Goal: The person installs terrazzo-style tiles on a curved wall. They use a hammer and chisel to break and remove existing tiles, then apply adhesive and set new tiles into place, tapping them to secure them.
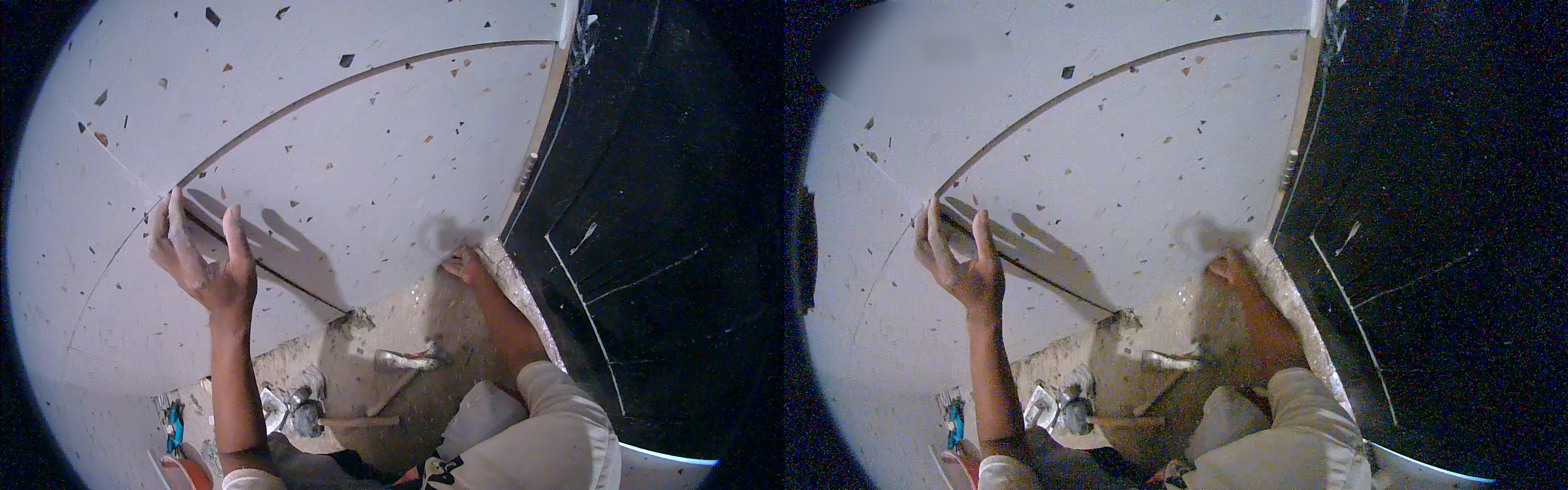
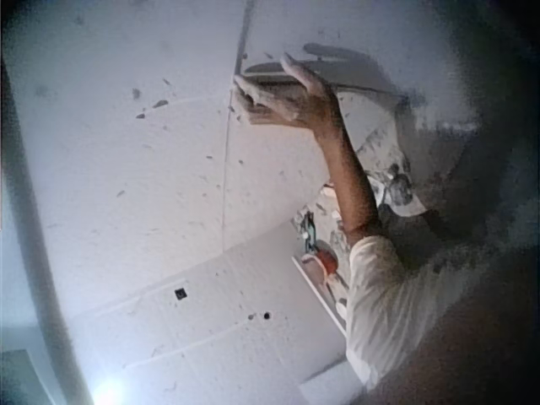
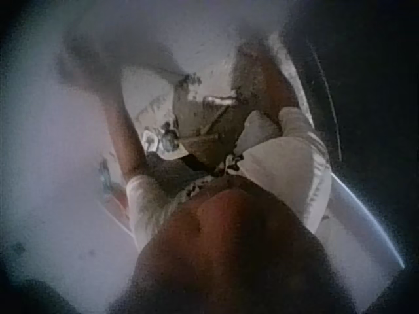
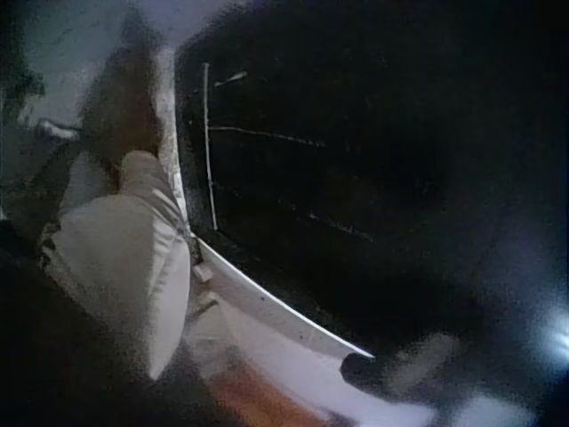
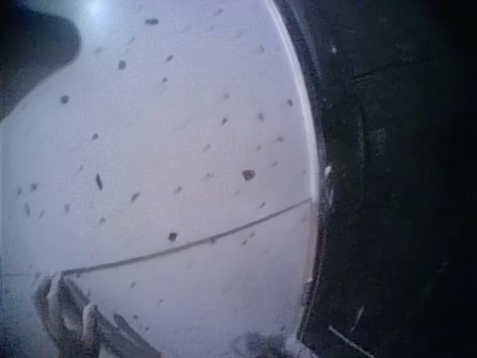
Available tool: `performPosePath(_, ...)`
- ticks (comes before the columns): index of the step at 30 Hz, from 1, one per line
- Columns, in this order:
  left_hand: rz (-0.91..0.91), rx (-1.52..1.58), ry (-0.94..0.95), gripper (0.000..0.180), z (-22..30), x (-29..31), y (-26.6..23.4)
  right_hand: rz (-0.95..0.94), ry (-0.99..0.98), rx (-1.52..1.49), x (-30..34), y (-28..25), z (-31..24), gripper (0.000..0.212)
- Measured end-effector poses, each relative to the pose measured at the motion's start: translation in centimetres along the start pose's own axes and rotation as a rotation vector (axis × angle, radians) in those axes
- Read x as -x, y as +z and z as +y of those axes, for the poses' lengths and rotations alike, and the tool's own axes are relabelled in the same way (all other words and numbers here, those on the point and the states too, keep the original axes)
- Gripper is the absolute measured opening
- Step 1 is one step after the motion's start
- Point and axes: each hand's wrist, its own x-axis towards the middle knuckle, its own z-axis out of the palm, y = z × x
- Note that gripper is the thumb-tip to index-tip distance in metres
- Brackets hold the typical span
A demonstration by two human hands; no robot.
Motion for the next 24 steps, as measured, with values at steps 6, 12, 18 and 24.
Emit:
performPosePath(6,-0.105,0.141,-0.169,0.06,0.5,1.0,-0.9,-0.032,0.006,-0.119,5.8,5.3,0.4,0.066)
performPosePath(12,-0.198,0.217,-0.274,0.065,0.6,3.2,-2.2,0.022,-0.016,-0.154,9.5,9.8,-1.6,0.066)
performPosePath(18,-0.27,0.31,-0.396,0.07,1.7,5.1,-2.0,-0.088,0.008,-0.407,2.4,-3.5,0.1,0.05)
performPosePath(24,-0.284,0.353,-0.448,0.069,1.0,5.3,-2.6,-0.13,-0.12,-0.383,4.4,-1.1,-1.1,0.036)
